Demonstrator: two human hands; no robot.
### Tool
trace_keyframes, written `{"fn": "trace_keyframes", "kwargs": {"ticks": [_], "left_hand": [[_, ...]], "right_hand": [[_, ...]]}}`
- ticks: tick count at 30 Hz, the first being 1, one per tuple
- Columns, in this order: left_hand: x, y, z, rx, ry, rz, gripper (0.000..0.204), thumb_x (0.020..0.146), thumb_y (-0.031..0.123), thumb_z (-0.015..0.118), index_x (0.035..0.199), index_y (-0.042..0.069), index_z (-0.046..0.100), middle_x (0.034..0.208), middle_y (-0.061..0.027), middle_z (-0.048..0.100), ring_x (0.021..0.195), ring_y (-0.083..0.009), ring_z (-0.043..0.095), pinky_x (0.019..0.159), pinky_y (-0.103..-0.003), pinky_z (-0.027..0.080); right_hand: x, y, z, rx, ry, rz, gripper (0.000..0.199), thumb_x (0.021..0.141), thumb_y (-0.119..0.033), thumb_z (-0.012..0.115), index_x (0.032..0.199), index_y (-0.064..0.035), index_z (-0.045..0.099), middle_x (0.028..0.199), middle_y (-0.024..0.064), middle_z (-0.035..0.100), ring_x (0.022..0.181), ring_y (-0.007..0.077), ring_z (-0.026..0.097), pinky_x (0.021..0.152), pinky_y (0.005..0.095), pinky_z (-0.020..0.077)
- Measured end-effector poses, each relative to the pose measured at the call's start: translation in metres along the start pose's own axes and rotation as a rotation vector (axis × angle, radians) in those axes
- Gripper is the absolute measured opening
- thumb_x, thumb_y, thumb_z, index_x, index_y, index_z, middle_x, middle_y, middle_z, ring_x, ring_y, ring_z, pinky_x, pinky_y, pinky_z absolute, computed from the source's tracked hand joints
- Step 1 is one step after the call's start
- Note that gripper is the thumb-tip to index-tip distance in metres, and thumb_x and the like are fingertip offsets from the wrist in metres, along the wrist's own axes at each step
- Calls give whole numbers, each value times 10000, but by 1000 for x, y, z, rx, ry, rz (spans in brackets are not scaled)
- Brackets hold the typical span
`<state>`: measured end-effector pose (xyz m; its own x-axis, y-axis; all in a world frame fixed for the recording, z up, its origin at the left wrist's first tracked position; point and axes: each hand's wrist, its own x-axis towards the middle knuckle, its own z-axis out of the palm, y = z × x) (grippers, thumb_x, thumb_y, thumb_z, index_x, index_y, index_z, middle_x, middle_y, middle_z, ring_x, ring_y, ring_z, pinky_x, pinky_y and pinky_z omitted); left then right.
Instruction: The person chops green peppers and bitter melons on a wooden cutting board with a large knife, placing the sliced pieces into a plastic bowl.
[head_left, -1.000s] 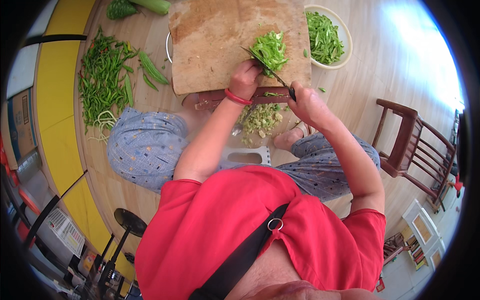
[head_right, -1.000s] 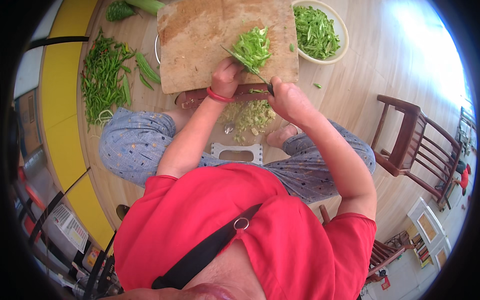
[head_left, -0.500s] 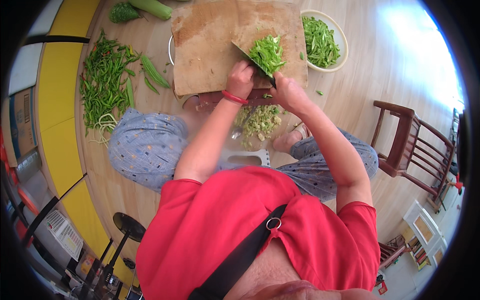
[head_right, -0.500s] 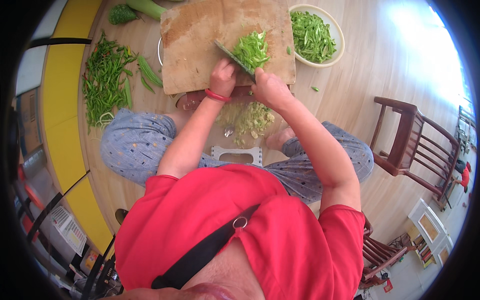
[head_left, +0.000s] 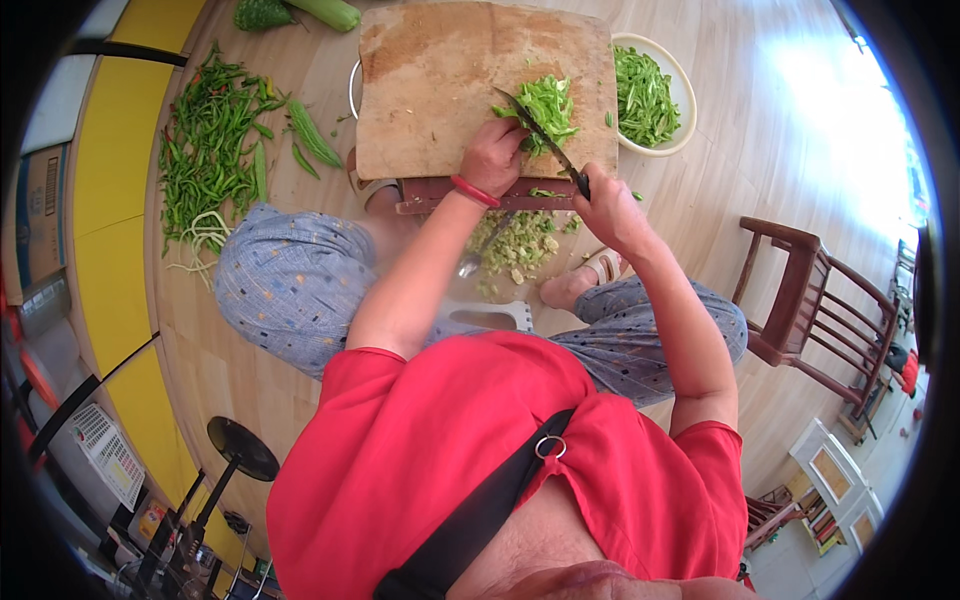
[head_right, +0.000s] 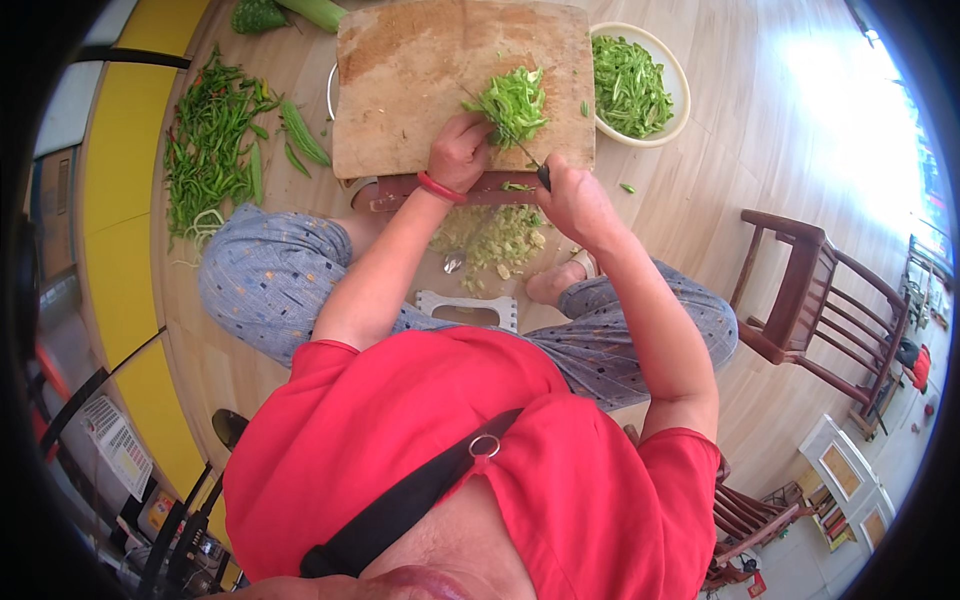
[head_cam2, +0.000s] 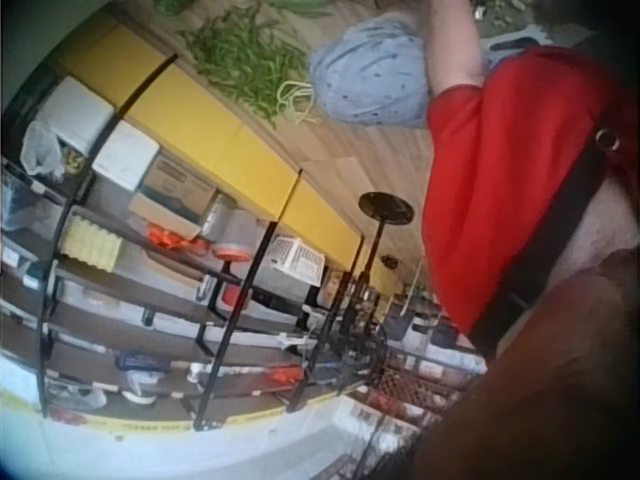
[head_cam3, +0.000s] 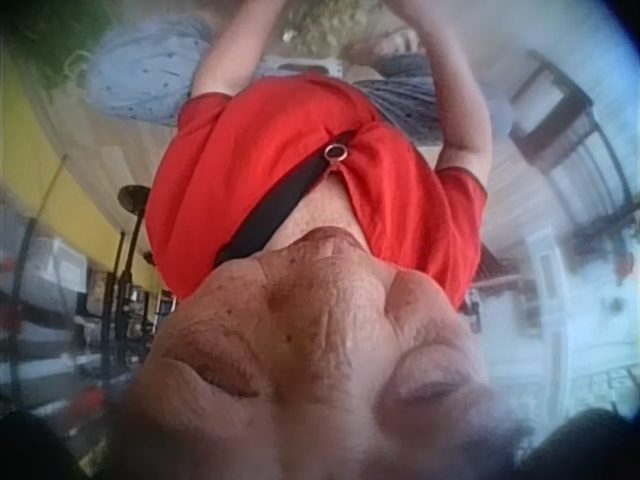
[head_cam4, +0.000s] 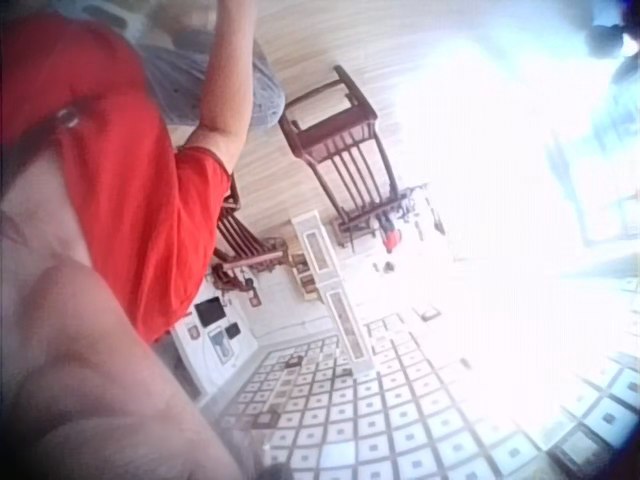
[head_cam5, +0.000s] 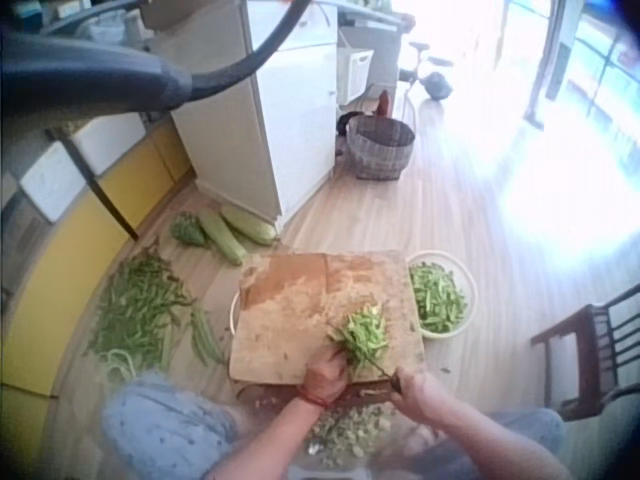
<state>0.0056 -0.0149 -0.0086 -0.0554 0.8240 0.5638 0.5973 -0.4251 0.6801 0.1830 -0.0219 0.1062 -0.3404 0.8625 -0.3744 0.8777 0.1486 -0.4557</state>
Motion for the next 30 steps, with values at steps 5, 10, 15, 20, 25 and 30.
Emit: {"fn": "trace_keyframes", "kwargs": {"ticks": [5, 10, 15, 20, 25, 30], "left_hand": [[4, 2, 0, 60, -48, 104, 173, 638, 34, 569, 802, 20, 620, 867, -112, 594, 844, -295, 553, 751, -362, 477], [5, 3, 0, 60, -59, 86, 178, 631, 50, 575, 801, 14, 617, 874, -120, 594, 849, -292, 551, 758, -358, 480], [4, 1, 1, 59, -62, 92, 166, 635, 48, 575, 792, 11, 616, 879, -125, 596, 843, -293, 554, 749, -354, 484], [0, 3, 1, 71, -90, 57, 145, 649, 48, 578, 783, 8, 614, 869, -125, 594, 837, -293, 554, 735, -356, 486], [-3, -4, 1, 53, -102, 11, 135, 638, 37, 595, 770, 19, 616, 874, -115, 595, 855, -287, 561, 735, -353, 489], [3, -6, -11, -72, 27, -110, 178, 662, -5, 582, 828, 36, 630, 893, -107, 610, 855, -278, 581, 714, -346, 494]], "right_hand": [[4, 7, 1, -58, -7, -40, 194, 762, -135, 573, 830, 13, 467, 679, 269, 570, 722, 436, 574, 640, 490, 448], [8, 9, -4, -86, -29, -68, 189, 759, -135, 579, 831, 6, 475, 686, 257, 577, 729, 425, 577, 651, 488, 447], [14, 9, -5, -103, -44, -101, 186, 756, -131, 584, 821, 7, 477, 689, 249, 579, 736, 423, 575, 664, 488, 445], [20, 4, -4, -90, -109, -64, 200, 753, -131, 591, 827, 13, 474, 703, 254, 582, 744, 427, 574, 672, 487, 446], [26, 13, 28, 18, 21, 7, 198, 764, -147, 553, 842, 23, 488, 727, 271, 585, 742, 419, 584, 664, 465, 456], [29, 24, 13, 366, 2, 189, 240, 760, -167, 501, 875, 42, 526, 702, 263, 581, 710, 393, 600, 650, 437, 457]]}}
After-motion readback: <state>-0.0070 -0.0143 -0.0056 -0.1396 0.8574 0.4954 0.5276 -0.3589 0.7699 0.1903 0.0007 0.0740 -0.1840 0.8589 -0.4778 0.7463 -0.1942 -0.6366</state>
